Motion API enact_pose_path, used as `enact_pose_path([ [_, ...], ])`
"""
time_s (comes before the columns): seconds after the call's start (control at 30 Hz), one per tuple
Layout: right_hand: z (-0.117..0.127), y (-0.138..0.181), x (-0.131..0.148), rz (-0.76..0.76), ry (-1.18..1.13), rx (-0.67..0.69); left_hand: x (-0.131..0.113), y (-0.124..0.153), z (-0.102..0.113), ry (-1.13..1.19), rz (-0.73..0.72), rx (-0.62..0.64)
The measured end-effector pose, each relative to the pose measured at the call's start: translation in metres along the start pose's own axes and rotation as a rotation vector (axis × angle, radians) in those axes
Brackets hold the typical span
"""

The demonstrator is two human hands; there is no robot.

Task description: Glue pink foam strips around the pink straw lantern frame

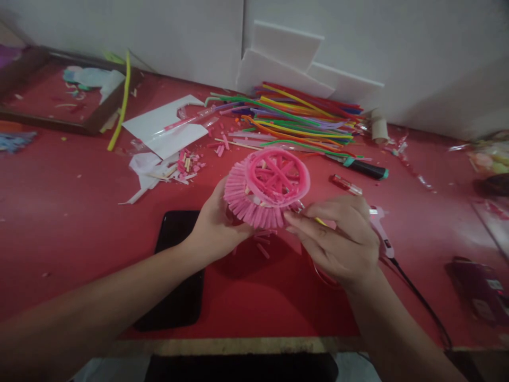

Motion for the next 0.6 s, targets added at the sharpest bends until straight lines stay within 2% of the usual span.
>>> enact_pose_path([
  [0.4, 0.0055, 0.0074, 0.0024, 0.005, 0.035, -0.106, -0.0038, 0.0017, 0.0013, -0.071, -0.021, -0.013],
  [0.6, 0.0059, 0.0058, 0.0004, 0.016, 0.036, -0.033, -0.0016, 0.0012, -0.0005, -0.045, 0.021, -0.011],
])
Point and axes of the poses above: each hand's wrist, its own y-axis away from the middle knuckle, its own z-axis out of the back of the hand, x = y × z, the point moved 5 cm from there along -y, towards the middle knuckle, and after that the axes turned 4 degrees about -y, right-handed, at the moved point
